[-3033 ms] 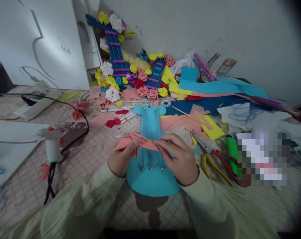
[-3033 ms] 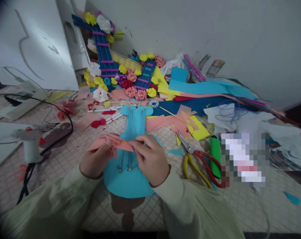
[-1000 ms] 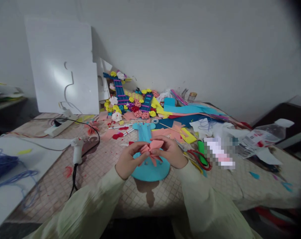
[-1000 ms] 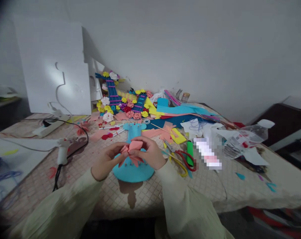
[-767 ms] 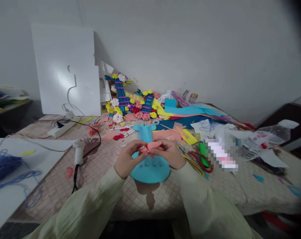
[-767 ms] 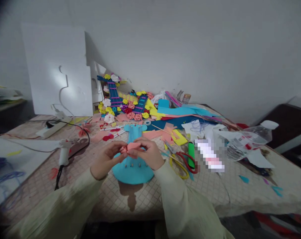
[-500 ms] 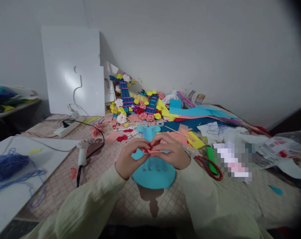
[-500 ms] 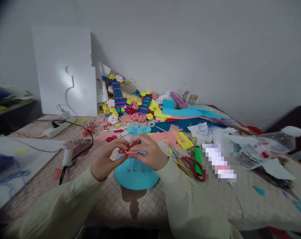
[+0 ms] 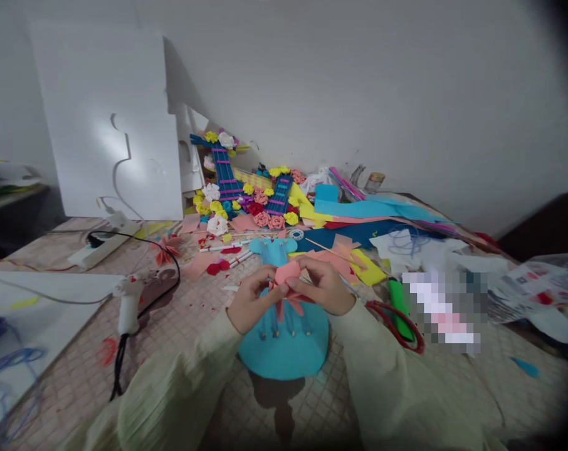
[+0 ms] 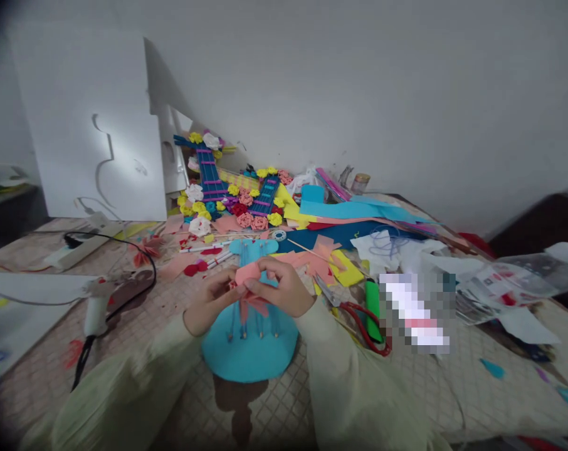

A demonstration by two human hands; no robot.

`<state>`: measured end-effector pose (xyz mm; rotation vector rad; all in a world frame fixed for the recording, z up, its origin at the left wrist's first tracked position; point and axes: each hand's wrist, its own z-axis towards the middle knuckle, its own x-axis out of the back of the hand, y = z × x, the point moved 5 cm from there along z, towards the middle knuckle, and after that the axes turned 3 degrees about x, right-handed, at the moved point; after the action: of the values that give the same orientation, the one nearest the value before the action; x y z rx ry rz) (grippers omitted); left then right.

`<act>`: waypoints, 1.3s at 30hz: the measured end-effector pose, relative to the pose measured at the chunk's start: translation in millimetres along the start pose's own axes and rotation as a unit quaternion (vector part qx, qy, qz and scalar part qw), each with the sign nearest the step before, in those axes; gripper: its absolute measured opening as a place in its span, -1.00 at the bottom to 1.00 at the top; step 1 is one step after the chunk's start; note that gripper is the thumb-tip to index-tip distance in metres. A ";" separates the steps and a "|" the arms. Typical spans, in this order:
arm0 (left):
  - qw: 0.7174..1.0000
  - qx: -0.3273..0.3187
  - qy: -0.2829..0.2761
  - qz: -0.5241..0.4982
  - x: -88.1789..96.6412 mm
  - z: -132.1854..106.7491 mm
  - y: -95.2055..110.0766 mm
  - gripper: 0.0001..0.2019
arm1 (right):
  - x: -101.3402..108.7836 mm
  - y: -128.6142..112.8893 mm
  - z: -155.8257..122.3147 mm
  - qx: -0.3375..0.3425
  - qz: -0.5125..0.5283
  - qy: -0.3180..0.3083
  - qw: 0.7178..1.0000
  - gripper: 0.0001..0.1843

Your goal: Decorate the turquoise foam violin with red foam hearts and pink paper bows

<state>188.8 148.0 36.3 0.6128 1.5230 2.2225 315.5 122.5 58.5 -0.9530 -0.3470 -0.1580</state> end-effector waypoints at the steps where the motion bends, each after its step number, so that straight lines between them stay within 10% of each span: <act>1: 0.999 0.019 0.017 -0.033 -1.2 1.0 -9.4 -0.84 | -1.5 7.7 -1.7 -0.032 0.025 -0.005 0.999 -0.83; 8: 0.974 0.132 0.089 -0.160 -8.1 -4.0 -52.9 -0.79 | -9.7 46.5 -14.8 -0.198 0.149 -0.014 0.969 -0.80; 20: 0.977 0.160 0.098 -0.100 5.6 -7.2 -62.7 -0.80 | -19.4 57.9 -25.2 -0.252 0.005 -0.056 0.966 -0.77; 39: 0.976 0.171 0.135 -0.019 15.8 -11.4 -78.8 -0.90 | -20.2 60.4 -27.1 -0.219 -0.031 0.063 0.973 -0.79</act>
<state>174.2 174.7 -39.0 0.3793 2.0633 2.0954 319.7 134.6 -9.5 -1.3623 -0.2277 -0.3617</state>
